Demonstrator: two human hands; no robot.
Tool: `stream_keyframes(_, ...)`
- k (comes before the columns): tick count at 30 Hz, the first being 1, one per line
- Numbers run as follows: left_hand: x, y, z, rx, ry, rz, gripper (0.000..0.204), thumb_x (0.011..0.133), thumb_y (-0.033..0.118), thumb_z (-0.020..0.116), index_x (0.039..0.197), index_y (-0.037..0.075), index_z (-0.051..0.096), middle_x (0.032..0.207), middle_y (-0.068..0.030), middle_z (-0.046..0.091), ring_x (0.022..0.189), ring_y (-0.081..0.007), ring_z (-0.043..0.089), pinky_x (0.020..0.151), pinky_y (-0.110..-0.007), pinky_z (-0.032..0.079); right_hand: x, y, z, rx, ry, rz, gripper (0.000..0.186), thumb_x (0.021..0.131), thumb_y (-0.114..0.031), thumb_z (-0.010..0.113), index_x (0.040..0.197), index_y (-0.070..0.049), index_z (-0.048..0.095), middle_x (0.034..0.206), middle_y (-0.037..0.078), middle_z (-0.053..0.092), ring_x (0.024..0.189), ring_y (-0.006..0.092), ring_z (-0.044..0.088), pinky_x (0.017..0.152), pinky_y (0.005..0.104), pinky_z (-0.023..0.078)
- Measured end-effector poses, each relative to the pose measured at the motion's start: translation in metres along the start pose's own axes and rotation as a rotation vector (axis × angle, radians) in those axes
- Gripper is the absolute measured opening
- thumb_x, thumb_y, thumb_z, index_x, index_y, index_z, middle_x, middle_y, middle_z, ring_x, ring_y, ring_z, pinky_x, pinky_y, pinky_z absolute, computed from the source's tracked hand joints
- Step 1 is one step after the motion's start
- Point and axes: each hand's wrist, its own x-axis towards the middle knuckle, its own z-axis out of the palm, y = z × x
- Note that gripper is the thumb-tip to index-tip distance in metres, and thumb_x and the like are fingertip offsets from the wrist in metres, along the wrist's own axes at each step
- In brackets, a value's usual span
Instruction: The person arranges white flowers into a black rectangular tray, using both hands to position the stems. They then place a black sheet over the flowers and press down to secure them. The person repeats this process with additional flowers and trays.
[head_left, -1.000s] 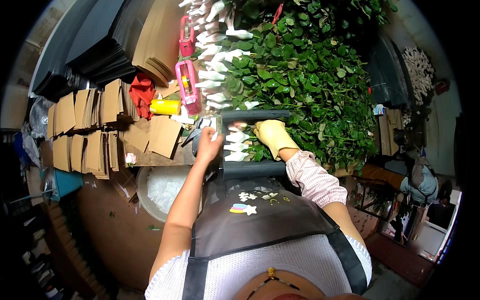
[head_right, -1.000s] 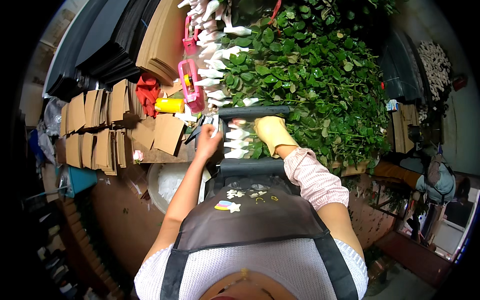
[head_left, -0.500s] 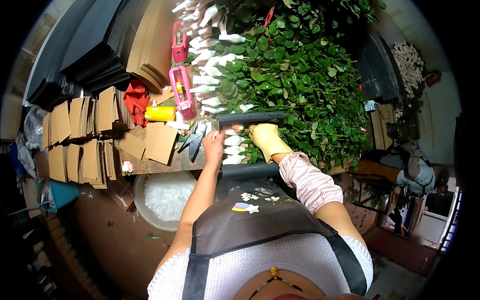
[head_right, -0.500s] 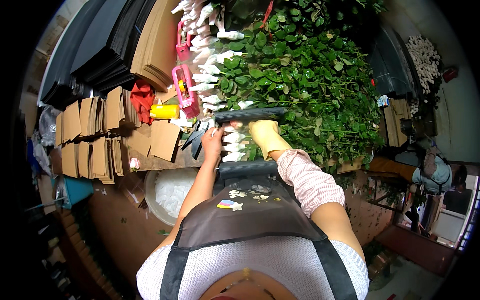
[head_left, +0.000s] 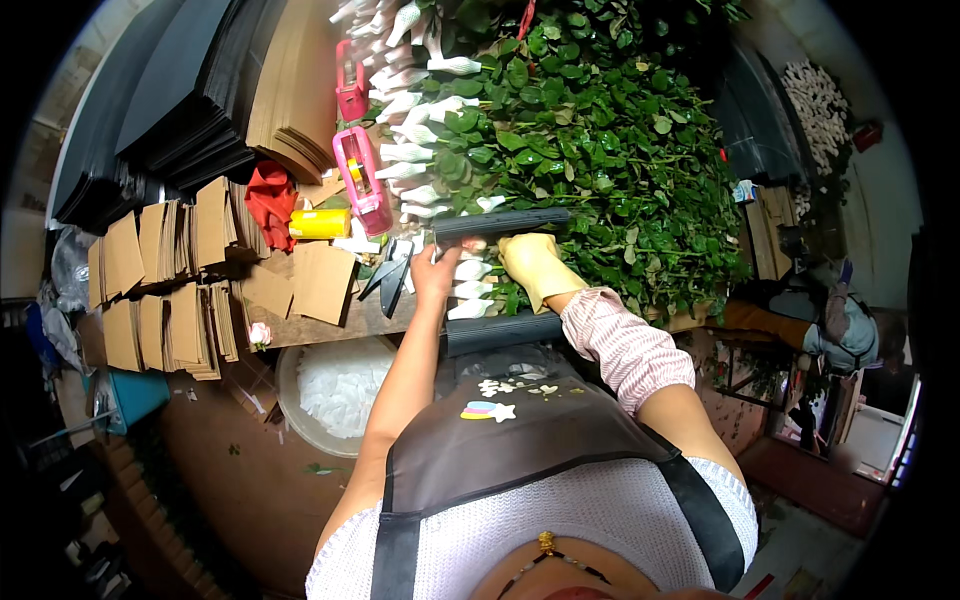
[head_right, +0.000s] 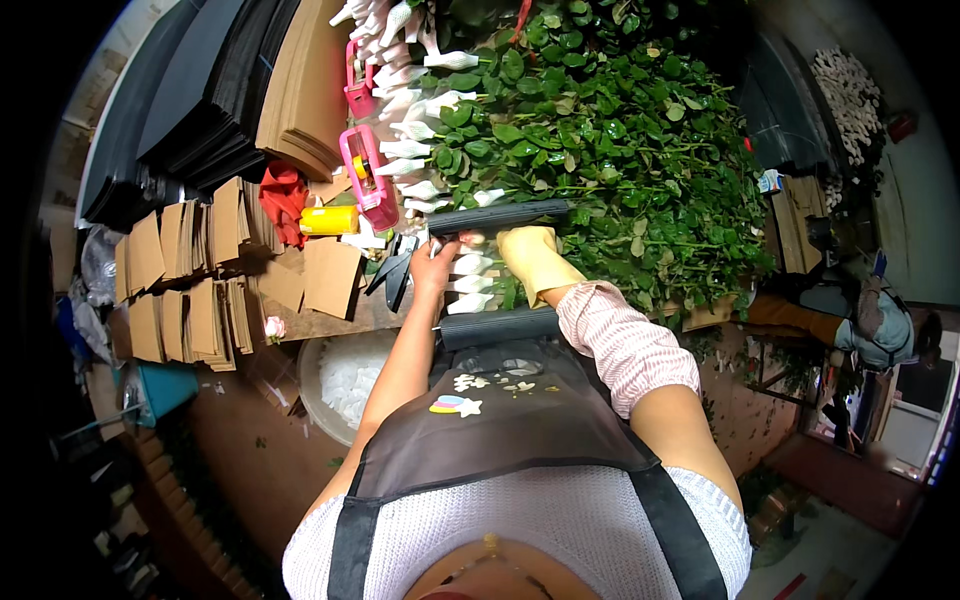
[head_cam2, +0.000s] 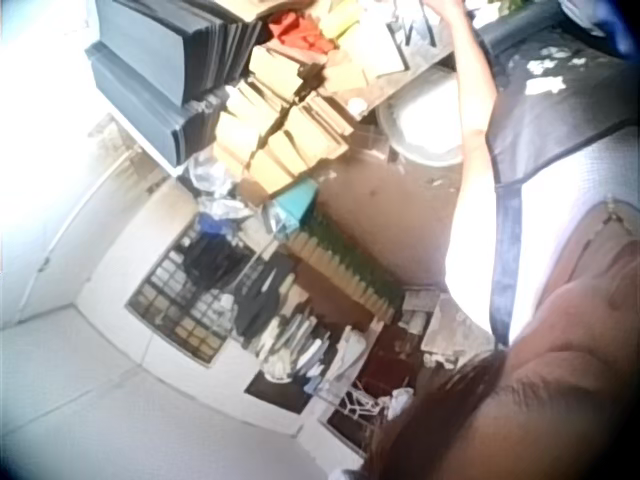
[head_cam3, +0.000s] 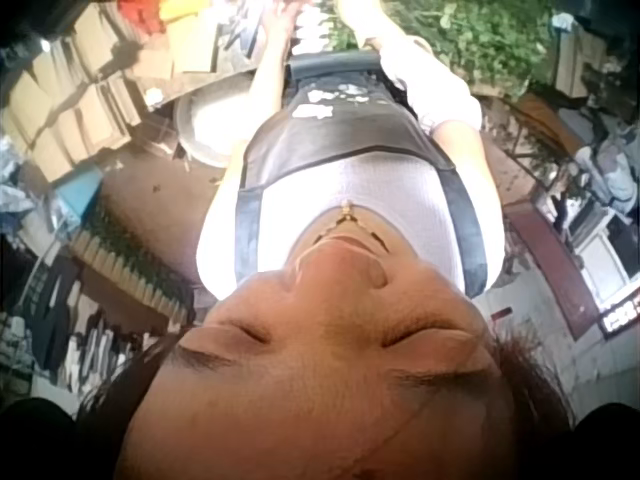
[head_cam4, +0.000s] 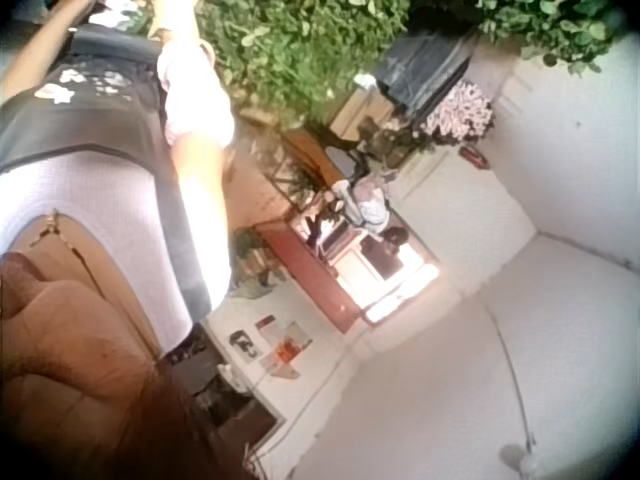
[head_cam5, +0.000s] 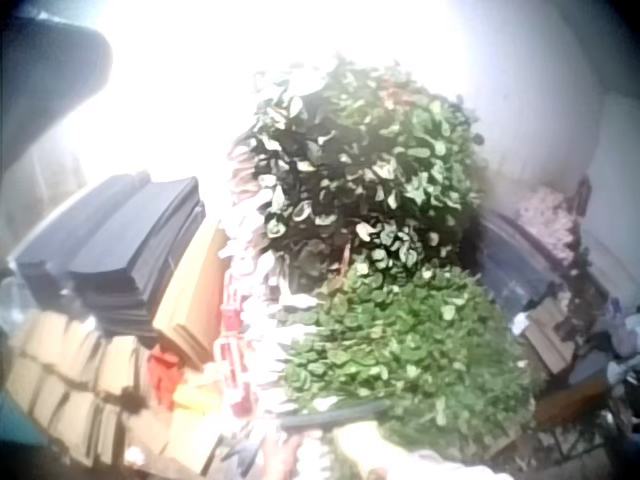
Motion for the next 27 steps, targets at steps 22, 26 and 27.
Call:
stream_keyframes(22,-0.027,0.027,-0.041,0.374,-0.289,-0.148,0.031,0.085,0.031,0.082,0.087,0.002,0.070,0.078,-0.0028,0.069,0.069,-0.0102,0.058,0.064,-0.029,0.048,-0.020,0.002,-0.017,0.198,0.016,-0.077,0.033,0.091,-0.037,0.067,0.108,-0.009,0.070,0.100,0.016,0.074,0.096,0.0329,0.071,0.081,0.0456,0.056)
stream_keyframes(26,-0.039,0.038,-0.026,0.277,-0.239,-0.094,0.025,0.089,0.026,0.078,0.087,0.002,0.071,0.076,-0.0005,0.068,0.066,-0.0083,0.056,0.061,-0.026,0.045,-0.009,-0.002,0.000,0.119,0.012,-0.034,0.031,0.092,-0.035,0.067,0.110,-0.010,0.070,0.104,0.014,0.075,0.095,0.0303,0.073,0.078,0.0436,0.058)
stream_keyframes(27,-0.041,0.041,-0.025,0.297,-0.218,-0.061,0.025,0.090,0.026,0.078,0.088,0.002,0.072,0.076,-0.0006,0.069,0.067,-0.0082,0.056,0.061,-0.026,0.045,-0.008,-0.003,-0.003,0.104,0.010,-0.031,0.031,0.092,-0.035,0.067,0.111,-0.010,0.070,0.104,0.013,0.075,0.095,0.0299,0.074,0.077,0.0432,0.058)
